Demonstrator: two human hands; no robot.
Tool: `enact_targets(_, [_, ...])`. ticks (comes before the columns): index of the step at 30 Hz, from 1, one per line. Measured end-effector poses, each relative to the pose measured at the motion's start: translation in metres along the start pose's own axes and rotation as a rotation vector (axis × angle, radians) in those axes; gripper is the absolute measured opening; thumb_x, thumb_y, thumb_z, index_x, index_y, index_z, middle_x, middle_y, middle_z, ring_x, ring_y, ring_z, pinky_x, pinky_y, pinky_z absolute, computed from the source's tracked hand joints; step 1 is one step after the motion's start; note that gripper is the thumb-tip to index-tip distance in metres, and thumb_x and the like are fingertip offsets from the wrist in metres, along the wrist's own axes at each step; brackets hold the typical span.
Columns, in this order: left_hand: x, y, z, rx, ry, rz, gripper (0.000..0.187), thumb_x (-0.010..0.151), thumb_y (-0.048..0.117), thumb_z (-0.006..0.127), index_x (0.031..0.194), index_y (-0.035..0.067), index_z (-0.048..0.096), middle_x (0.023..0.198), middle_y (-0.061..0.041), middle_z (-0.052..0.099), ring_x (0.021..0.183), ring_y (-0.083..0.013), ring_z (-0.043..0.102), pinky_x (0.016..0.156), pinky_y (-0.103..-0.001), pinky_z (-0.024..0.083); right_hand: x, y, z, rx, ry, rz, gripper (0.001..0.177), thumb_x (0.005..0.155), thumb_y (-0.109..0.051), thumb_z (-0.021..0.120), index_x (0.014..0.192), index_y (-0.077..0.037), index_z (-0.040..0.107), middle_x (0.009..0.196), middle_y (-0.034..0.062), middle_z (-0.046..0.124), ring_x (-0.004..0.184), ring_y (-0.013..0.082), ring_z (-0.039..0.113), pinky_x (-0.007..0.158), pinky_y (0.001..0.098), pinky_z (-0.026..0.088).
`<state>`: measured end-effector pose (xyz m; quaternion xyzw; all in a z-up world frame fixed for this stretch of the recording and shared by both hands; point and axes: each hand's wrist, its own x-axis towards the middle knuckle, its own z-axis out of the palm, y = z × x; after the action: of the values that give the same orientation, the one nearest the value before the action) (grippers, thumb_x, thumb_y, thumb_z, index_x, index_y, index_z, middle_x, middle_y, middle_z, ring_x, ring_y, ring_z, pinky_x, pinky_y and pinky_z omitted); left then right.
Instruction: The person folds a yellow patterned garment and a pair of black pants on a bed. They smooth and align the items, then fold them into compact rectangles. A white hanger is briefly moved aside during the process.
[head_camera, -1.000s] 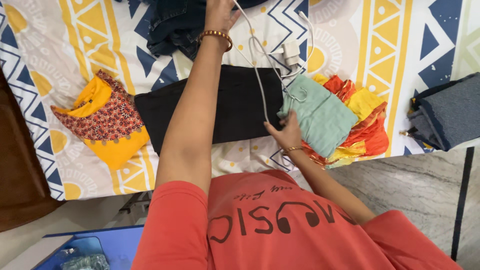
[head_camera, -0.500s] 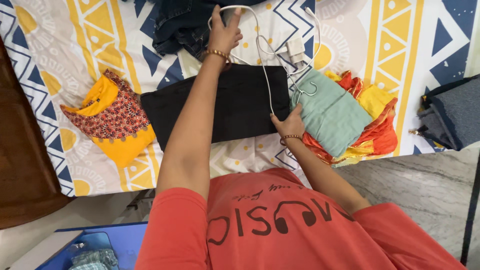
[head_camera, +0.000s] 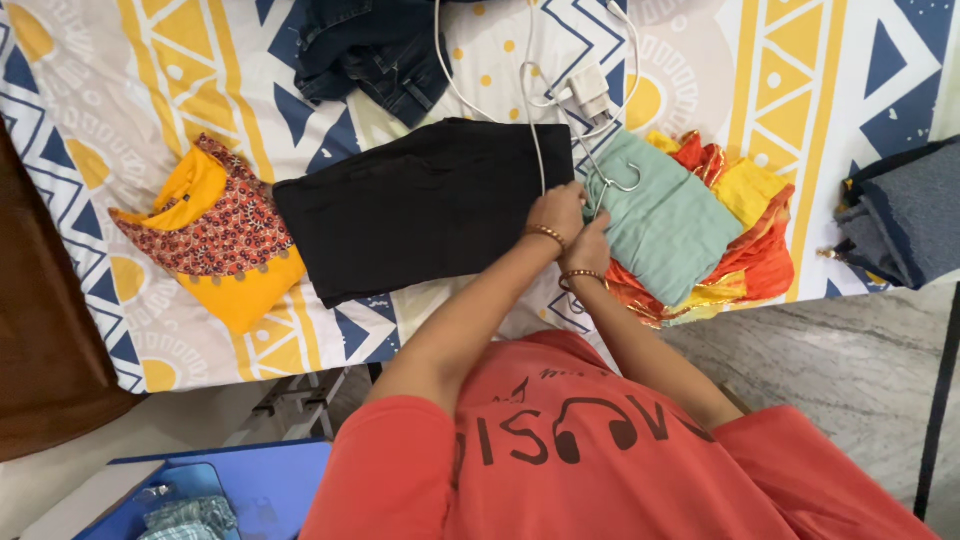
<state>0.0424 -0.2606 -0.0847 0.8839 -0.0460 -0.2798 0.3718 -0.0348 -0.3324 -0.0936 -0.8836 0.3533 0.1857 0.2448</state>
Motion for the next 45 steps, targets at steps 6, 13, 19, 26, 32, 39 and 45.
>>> enact_targets(6, [0.023, -0.003, 0.042, 0.081, 0.002, -0.188, 0.046, 0.082, 0.021, 0.077, 0.116, -0.001, 0.056, 0.122, -0.026, 0.062, 0.109, -0.0439, 0.065, 0.091, -0.048, 0.055, 0.018, 0.058, 0.042, 0.056, -0.002, -0.118, 0.06, 0.089, -0.033, 0.072, 0.13, 0.0, 0.043, 0.096, 0.0308, 0.071, 0.092, 0.0511, 0.068, 0.077, 0.06, 0.052])
enact_targets(13, [0.029, -0.016, 0.08, 0.521, 0.108, -0.185, 0.037, 0.08, 0.018, 0.075, 0.111, 0.004, 0.061, 0.115, -0.015, 0.062, 0.103, -0.033, 0.068, 0.079, -0.037, 0.061, 0.076, 0.109, 0.07, 0.589, -0.208, -0.19, 0.029, 0.095, -0.019, 0.071, 0.116, 0.001, 0.07, 0.092, 0.015, 0.076, 0.081, 0.0271, 0.07, 0.07, 0.0411, 0.058])
enact_targets(19, [0.04, 0.004, 0.081, 0.79, 0.059, -0.171, 0.029, 0.094, 0.028, 0.062, 0.113, 0.007, 0.063, 0.119, -0.01, 0.058, 0.117, -0.0282, 0.058, 0.075, -0.039, 0.06, 0.054, 0.092, 0.041, 0.85, -0.36, 0.095, 0.026, 0.102, -0.014, 0.058, 0.124, 0.0, 0.065, 0.101, 0.0095, 0.073, 0.079, 0.0161, 0.072, 0.062, 0.0299, 0.061])
enact_targets(26, [0.034, 0.018, 0.05, 0.443, 0.19, -0.284, 0.03, 0.092, 0.021, 0.065, 0.116, 0.003, 0.059, 0.121, -0.016, 0.057, 0.112, -0.0368, 0.062, 0.082, -0.042, 0.061, 0.043, 0.094, 0.049, 1.057, -0.248, -0.215, 0.026, 0.105, -0.008, 0.055, 0.129, 0.002, 0.06, 0.113, 0.0093, 0.071, 0.092, 0.0143, 0.07, 0.077, 0.0287, 0.06])
enact_targets(32, [0.03, 0.021, 0.009, 0.42, 0.158, -0.312, 0.062, 0.075, 0.041, 0.079, 0.112, -0.002, 0.053, 0.115, -0.019, 0.055, 0.097, -0.0346, 0.068, 0.073, -0.037, 0.061, 0.026, 0.061, 0.042, 1.051, -0.226, -0.265, 0.024, 0.103, -0.005, 0.055, 0.126, 0.002, 0.059, 0.109, 0.0074, 0.069, 0.085, 0.0105, 0.067, 0.074, 0.0267, 0.057])
enact_targets(39, [0.063, -0.045, 0.05, 0.814, 0.312, -0.203, 0.028, 0.093, 0.022, 0.076, 0.102, 0.004, 0.057, 0.101, -0.015, 0.063, 0.089, -0.0306, 0.071, 0.068, -0.039, 0.061, -0.002, 0.015, 0.015, 0.933, -0.14, -0.226, 0.013, 0.102, -0.009, 0.058, 0.109, 0.001, 0.061, 0.081, 0.0076, 0.067, 0.067, 0.0103, 0.064, 0.061, 0.0268, 0.055])
enact_targets(45, [-0.011, -0.019, -0.016, 0.409, 0.208, -0.023, 0.043, 0.077, 0.028, 0.077, 0.103, 0.002, 0.053, 0.097, -0.023, 0.066, 0.087, -0.0396, 0.07, 0.072, -0.044, 0.06, 0.014, -0.002, -0.008, 1.017, -0.263, -0.04, 0.023, 0.104, -0.02, 0.054, 0.088, -0.004, 0.053, 0.062, 0.003, 0.057, 0.046, 0.0129, 0.056, 0.042, 0.029, 0.046])
